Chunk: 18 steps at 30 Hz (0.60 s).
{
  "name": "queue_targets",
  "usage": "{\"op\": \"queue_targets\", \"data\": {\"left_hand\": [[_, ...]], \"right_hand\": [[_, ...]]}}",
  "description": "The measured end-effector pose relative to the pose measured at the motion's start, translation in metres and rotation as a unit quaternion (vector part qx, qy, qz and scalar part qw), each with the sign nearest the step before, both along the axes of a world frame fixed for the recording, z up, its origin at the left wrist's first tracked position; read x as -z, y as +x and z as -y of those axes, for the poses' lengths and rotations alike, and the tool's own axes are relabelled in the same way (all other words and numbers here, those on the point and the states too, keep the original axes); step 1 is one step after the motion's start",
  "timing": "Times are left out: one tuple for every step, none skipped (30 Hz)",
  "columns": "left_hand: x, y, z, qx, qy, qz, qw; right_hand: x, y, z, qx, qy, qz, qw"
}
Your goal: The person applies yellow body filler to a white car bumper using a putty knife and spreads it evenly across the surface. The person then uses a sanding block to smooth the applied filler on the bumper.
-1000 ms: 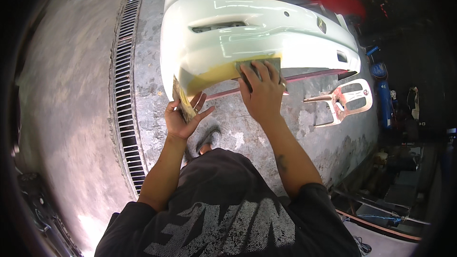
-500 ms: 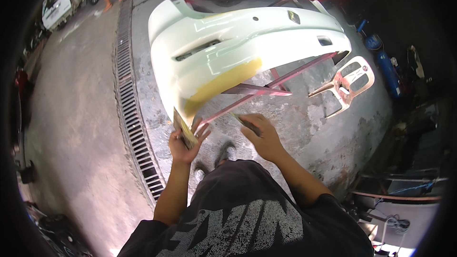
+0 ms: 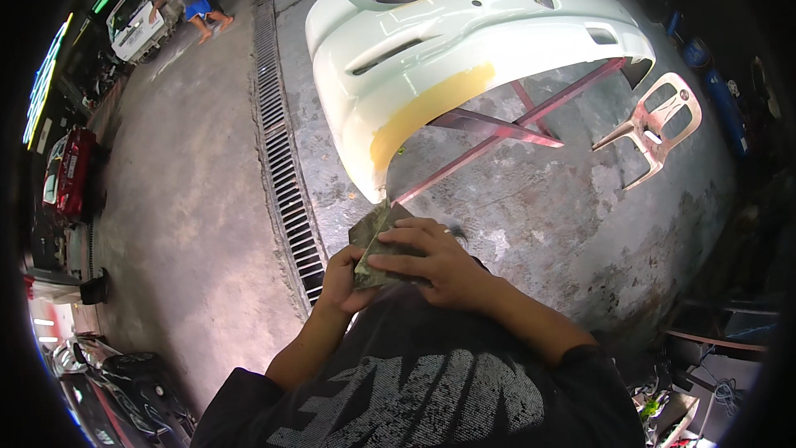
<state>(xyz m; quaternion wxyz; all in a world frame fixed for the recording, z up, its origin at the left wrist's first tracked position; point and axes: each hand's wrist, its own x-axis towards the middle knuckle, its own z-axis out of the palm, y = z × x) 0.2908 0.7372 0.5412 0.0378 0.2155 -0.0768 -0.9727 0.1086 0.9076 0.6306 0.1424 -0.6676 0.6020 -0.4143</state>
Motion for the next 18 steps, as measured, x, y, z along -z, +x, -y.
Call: {"op": "queue_targets", "data": {"left_hand": [[-0.005, 0.002, -0.001, 0.001, 0.01, -0.032, 0.999], [-0.012, 0.002, -0.003, -0.008, -0.006, -0.013, 1.0], [-0.021, 0.0, -0.007, -0.017, -0.023, 0.005, 1.0], [-0.027, 0.001, -0.009, -0.027, -0.04, 0.024, 0.999], [-0.03, 0.004, -0.011, -0.032, -0.046, 0.021, 0.998], [-0.033, 0.006, -0.013, -0.037, -0.053, 0.019, 0.998], [-0.035, 0.009, -0.014, -0.043, -0.06, 0.017, 0.997], [-0.04, 0.011, -0.015, -0.056, -0.065, 0.005, 0.996], [-0.045, 0.013, -0.015, -0.07, -0.071, -0.006, 0.995], [-0.047, 0.016, -0.013, -0.084, -0.077, -0.018, 0.993], [-0.036, 0.026, -0.005, -0.107, -0.099, -0.017, 0.989], [-0.044, 0.03, 0.006, -0.097, -0.092, -0.092, 0.987], [-0.053, 0.033, 0.012, -0.139, -0.142, -0.058, 0.978], [-0.073, 0.03, 0.018, -0.179, -0.191, -0.025, 0.965], [-0.076, 0.032, 0.032, -0.159, -0.245, -0.006, 0.956], [-0.078, 0.035, 0.047, -0.142, -0.299, 0.015, 0.944], [-0.089, 0.036, 0.052, -0.138, -0.33, 0.048, 0.932], [-0.089, 0.037, 0.058, -0.122, -0.339, 0.053, 0.931]], "right_hand": [[0.001, 0.01, 0.001, 0.004, -0.005, -0.014, 1.0], [-0.001, 0.013, 0.0, 0.011, -0.001, -0.023, 1.0], [-0.004, 0.016, -0.001, 0.018, 0.003, -0.032, 0.999], [-0.006, 0.018, -0.001, 0.026, 0.008, -0.041, 0.999], [-0.006, 0.02, -0.002, 0.035, 0.002, -0.046, 0.998], [-0.006, 0.022, -0.002, 0.044, -0.003, -0.05, 0.998], [-0.005, 0.024, -0.001, 0.052, -0.009, -0.055, 0.997], [-0.001, 0.024, -0.002, 0.076, -0.016, -0.04, 0.996], [0.007, 0.023, -0.001, 0.099, -0.024, -0.026, 0.994], [0.016, 0.022, -0.002, 0.122, -0.032, -0.012, 0.992], [0.026, 0.021, -0.004, 0.136, 0.027, -0.058, 0.989], [0.038, 0.017, -0.013, 0.153, 0.086, -0.103, 0.979], [0.05, 0.012, -0.022, 0.169, 0.145, -0.147, 0.964], [0.064, 0.009, -0.034, 0.193, 0.147, -0.064, 0.968], [0.075, 0.005, -0.049, 0.213, 0.146, 0.018, 0.966], [0.082, 0.0, -0.059, 0.228, 0.143, 0.101, 0.958], [0.085, -0.003, -0.065, 0.238, 0.138, 0.2, 0.94], [0.086, -0.004, -0.071, 0.245, 0.134, 0.297, 0.913]]}}
